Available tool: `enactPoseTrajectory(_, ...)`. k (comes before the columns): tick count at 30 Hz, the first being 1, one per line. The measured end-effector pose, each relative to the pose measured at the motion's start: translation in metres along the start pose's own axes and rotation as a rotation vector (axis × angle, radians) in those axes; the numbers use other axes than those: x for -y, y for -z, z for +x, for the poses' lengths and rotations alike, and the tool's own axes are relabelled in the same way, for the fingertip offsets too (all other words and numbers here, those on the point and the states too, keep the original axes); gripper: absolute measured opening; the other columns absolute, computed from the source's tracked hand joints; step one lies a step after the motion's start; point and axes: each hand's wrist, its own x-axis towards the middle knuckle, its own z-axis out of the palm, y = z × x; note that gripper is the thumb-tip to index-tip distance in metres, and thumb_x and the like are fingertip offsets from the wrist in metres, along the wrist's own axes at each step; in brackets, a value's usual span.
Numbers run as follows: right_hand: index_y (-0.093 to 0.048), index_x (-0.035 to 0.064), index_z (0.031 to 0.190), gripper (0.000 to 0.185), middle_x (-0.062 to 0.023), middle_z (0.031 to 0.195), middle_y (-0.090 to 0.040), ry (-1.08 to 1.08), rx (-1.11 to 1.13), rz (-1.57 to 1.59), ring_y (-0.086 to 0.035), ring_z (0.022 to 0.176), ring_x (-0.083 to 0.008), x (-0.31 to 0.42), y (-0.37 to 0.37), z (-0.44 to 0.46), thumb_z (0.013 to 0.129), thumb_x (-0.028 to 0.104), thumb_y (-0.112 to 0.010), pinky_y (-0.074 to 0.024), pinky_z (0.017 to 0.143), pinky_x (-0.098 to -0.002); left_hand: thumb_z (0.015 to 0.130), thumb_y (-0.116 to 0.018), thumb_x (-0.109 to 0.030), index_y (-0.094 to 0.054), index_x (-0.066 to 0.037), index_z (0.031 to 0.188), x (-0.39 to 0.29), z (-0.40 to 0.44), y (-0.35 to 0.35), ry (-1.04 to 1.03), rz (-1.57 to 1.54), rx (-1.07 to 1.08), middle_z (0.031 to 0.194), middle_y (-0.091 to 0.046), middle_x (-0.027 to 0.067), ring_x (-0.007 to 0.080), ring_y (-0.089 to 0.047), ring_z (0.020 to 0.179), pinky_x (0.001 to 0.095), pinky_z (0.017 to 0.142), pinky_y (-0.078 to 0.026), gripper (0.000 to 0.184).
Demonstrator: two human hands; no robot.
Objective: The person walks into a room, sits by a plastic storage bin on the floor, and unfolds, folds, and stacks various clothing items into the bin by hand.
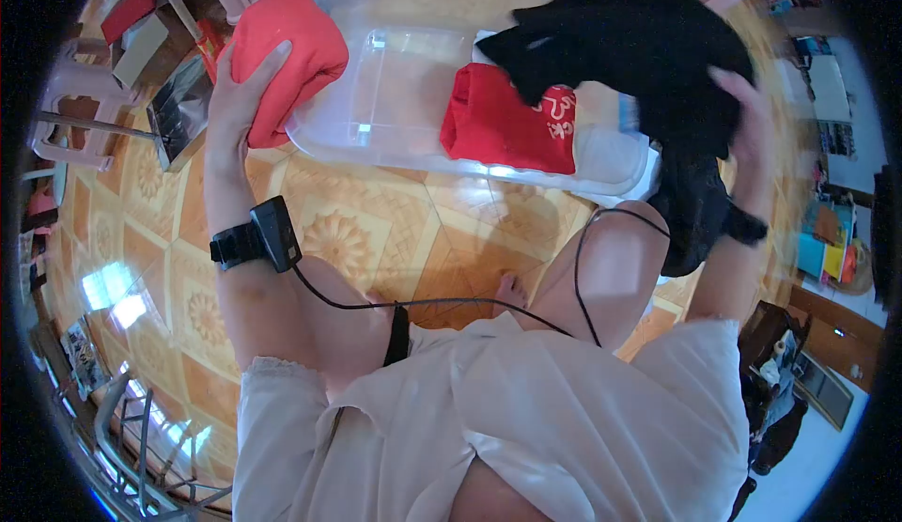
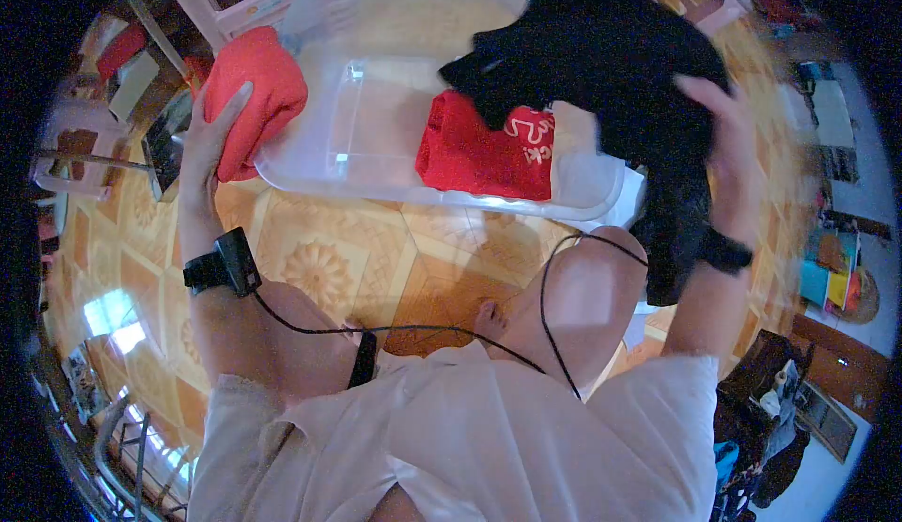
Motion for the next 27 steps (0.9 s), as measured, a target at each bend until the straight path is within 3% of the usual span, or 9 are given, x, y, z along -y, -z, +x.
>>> enactPoseTrajectory(4,-0.066,-0.0021,0.127,0.050,-0.0159,0.121,-0.071,0.180,-0.525,0.170,-0.069,0.109,-0.0301,-0.014,0.128,-0.035,0.084,0.020,-0.074,-0.0565,0.097,-0.0426,0.083,-0.087,-0.045,-0.036,0.001,0.158,-0.005,-0.002,-0.001,0.003,0.064,-0.002,0.152,-0.050,0.0216,0.0288,-0.053,0.137,0.0393,0.117,-0.041,0.101)
enactPoseTrajectory(9,-0.066,-0.0020,0.126,0.048,-0.0181,0.120,-0.071,0.169,-0.701,0.308,-0.072,0.104,-0.0345,-0.089,0.248,-0.084,0.088,0.026,-0.070,-0.0611,0.088,-0.0471,0.080,-0.089,-0.043,-0.036,0.001,0.157,-0.001,0.004,-0.001,-0.004,0.083,-0.021,0.150,-0.051,0.0219,0.0283,-0.055,0.135,0.0390,0.114,-0.044,0.103)
enactPoseTrajectory(13,-0.065,0.0023,0.130,0.050,-0.0130,0.122,-0.071,-0.162,-0.699,0.310,-0.071,0.105,-0.0297,-0.196,0.288,-0.122,0.087,0.025,-0.076,-0.0588,0.091,-0.0434,0.078,-0.092,-0.040,-0.036,0.001,0.156,0.001,0.006,0.000,-0.012,0.059,-0.010,0.148,-0.054,0.0217,0.0276,-0.058,0.132,0.0390,0.110,-0.048,0.104)
enactPoseTrajectory(18,-0.053,-0.0048,0.145,0.085,-0.0196,0.139,-0.063,-0.449,-0.680,-0.342,-0.062,0.123,-0.0328,-0.355,0.329,-0.146,0.084,0.047,-0.082,-0.0510,0.103,-0.0422,0.079,-0.091,-0.041,-0.036,0.001,0.157,0.007,0.011,0.002,-0.014,0.060,0.004,0.148,-0.053,0.0215,0.0276,-0.057,0.133,0.0392,0.112,-0.046,0.104)
enactPoseTrajectory(19,-0.053,-0.0048,0.145,0.085,-0.0196,0.139,-0.063,-0.459,-0.678,-0.343,-0.062,0.123,-0.0328,-0.343,0.318,-0.146,0.084,0.047,-0.082,-0.0510,0.103,-0.0422,0.079,-0.091,-0.042,-0.036,0.001,0.157,0.009,0.012,0.003,-0.033,0.036,0.024,0.148,-0.053,0.0214,0.0276,-0.056,0.134,0.0392,0.113,-0.045,0.104)
enactPoseTrajectory(21,-0.052,-0.0060,0.145,0.088,-0.0244,0.142,-0.061,-0.458,-0.932,-1.298,-0.059,0.130,-0.0394,-0.279,0.270,-0.140,0.083,0.049,-0.082,-0.0486,0.107,-0.0449,0.079,-0.091,-0.042,-0.036,0.001,0.157,0.012,0.013,0.004,-0.021,0.048,0.021,0.148,-0.053,0.0213,0.0276,-0.056,0.134,0.0391,0.113,-0.045,0.104)
enactPoseTrajectory(22,-0.053,-0.0058,0.144,0.086,-0.0283,0.141,-0.060,-0.485,-1.027,-1.387,-0.058,0.131,-0.0427,-0.254,0.249,-0.133,0.084,0.050,-0.081,-0.0474,0.110,-0.0452,0.080,-0.090,-0.042,-0.036,0.001,0.157,0.014,0.013,0.004,-0.012,0.052,0.009,0.149,-0.053,0.0211,0.0275,-0.055,0.135,0.0389,0.114,-0.044,0.103)
enactPoseTrajectory(24,-0.060,-0.0031,0.138,0.065,-0.0240,0.134,-0.066,-0.061,-0.914,-1.117,-0.065,0.123,-0.0347,-0.248,0.268,-0.108,0.091,0.038,-0.077,-0.0509,0.105,-0.0418,0.080,-0.090,-0.042,-0.036,0.001,0.157,0.015,0.015,0.004,-0.024,0.059,0.017,0.149,-0.053,0.0210,0.0276,-0.055,0.135,0.0387,0.114,-0.044,0.103)
enactPoseTrajectory(27,-0.067,-0.0025,0.130,0.038,-0.0134,0.119,-0.073,0.158,-0.527,-0.513,-0.069,0.108,-0.0188,-0.190,0.206,-0.051,0.098,0.019,-0.070,-0.0540,0.096,-0.0336,0.080,-0.090,-0.043,-0.035,0.001,0.158,0.013,0.013,0.003,-0.050,0.068,0.027,0.150,-0.052,0.0211,0.0280,-0.055,0.135,0.0386,0.114,-0.044,0.105)
